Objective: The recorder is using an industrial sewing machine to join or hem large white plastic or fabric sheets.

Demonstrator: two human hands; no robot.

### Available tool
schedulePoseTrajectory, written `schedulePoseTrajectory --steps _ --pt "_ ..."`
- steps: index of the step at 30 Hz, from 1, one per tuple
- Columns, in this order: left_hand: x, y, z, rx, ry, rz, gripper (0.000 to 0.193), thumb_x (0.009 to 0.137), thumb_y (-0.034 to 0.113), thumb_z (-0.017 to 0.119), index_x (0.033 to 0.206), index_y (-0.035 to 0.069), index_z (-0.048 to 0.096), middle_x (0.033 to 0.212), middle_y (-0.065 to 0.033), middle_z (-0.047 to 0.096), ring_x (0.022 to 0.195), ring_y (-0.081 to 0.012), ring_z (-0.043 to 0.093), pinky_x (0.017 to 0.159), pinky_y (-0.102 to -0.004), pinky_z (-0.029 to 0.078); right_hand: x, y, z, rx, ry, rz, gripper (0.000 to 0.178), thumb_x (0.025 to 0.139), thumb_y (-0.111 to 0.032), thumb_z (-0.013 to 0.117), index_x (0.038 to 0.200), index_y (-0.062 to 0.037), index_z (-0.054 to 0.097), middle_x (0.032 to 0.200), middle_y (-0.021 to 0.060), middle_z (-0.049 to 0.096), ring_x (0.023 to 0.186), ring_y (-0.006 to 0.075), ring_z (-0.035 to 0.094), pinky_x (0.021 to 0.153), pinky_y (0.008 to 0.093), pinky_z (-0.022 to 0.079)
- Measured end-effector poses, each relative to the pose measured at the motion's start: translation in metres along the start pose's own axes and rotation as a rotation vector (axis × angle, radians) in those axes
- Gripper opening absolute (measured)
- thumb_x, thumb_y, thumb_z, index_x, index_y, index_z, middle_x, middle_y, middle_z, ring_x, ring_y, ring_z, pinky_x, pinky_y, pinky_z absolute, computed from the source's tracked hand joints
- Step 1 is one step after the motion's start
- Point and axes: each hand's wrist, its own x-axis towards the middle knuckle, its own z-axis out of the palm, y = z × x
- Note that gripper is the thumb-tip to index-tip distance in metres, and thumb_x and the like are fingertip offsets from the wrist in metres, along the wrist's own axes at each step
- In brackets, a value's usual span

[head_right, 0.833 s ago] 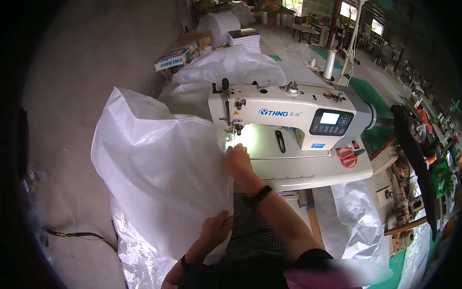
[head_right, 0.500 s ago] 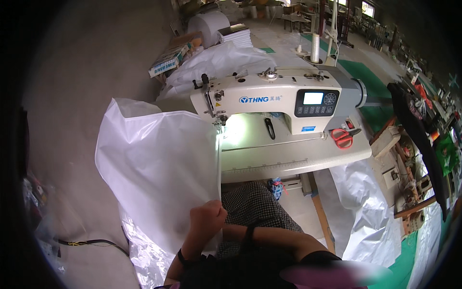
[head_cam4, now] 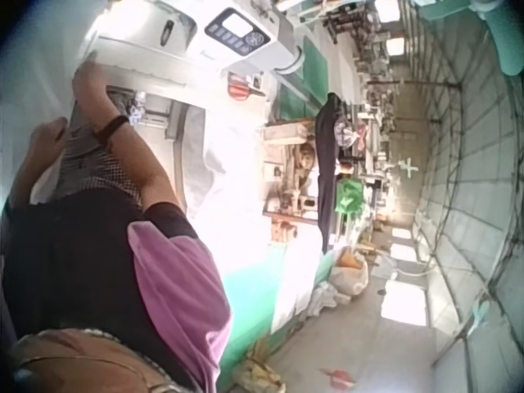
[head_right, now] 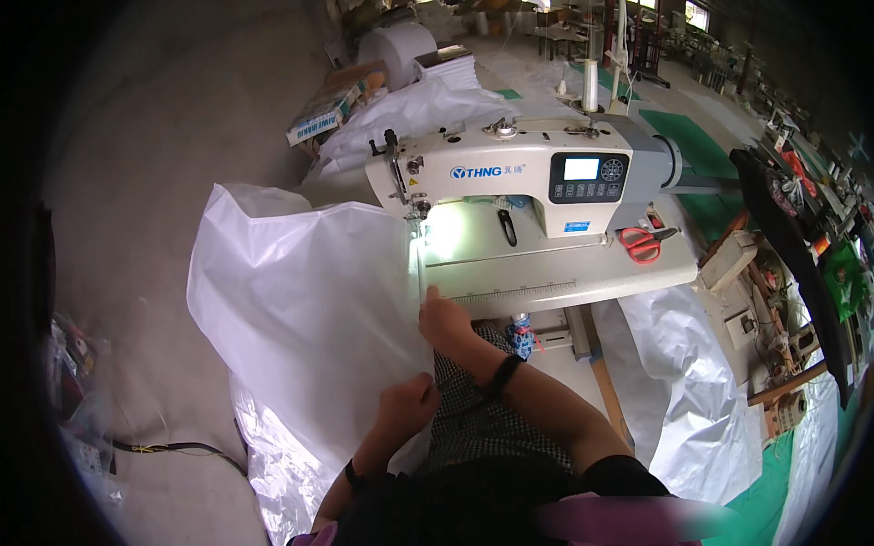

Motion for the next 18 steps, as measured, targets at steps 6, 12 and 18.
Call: schedulePoseTrajectory --steps 6,12,18 --pt "0.009 -0.016 0.007 -0.055 0.026 -0.054 0.017 0.084 0.022 0.062 0.083 0.005 0.058 0.071 -0.022 0.061 0.072 -0.0453 0.06 0.061 -0.0508 0.048 0.008 -0.025 0.008 -0.229 -0.126 0.036 0.06 0.086 -0.009 0.049 0.14 0.0124 0.033 0.085 0.0242 0.069 0.078 0.0378 0.07 0.071 0.0466 0.055" --pt "0.031 -0.025 0.007 -0.088 0.067 -0.118 0.019 0.086 0.025 0.06 0.089 0.006 0.062 0.073 -0.0213 0.062 0.075 -0.0449 0.062 0.065 -0.0505 0.049 0.008 -0.022 0.016 -0.237 -0.1 0.039 0.062 0.086 -0.009 0.049 0.14 0.0154 0.031 0.082 0.0201 0.07 0.073 0.0324 0.071 0.065 0.0416 0.057" --pt "0.041 -0.05 -0.021 0.158 0.22 -0.146 0.02 0.089 0.027 0.06 0.093 0.009 0.067 0.083 -0.0157 0.067 0.08 -0.0375 0.065 0.072 -0.0475 0.05 0.004 -0.023 0.018 -0.207 -0.102 0.033 0.062 0.086 -0.009 0.051 0.139 0.0149 0.032 0.083 0.0218 0.07 0.076 0.0343 0.071 0.067 0.0427 0.056"
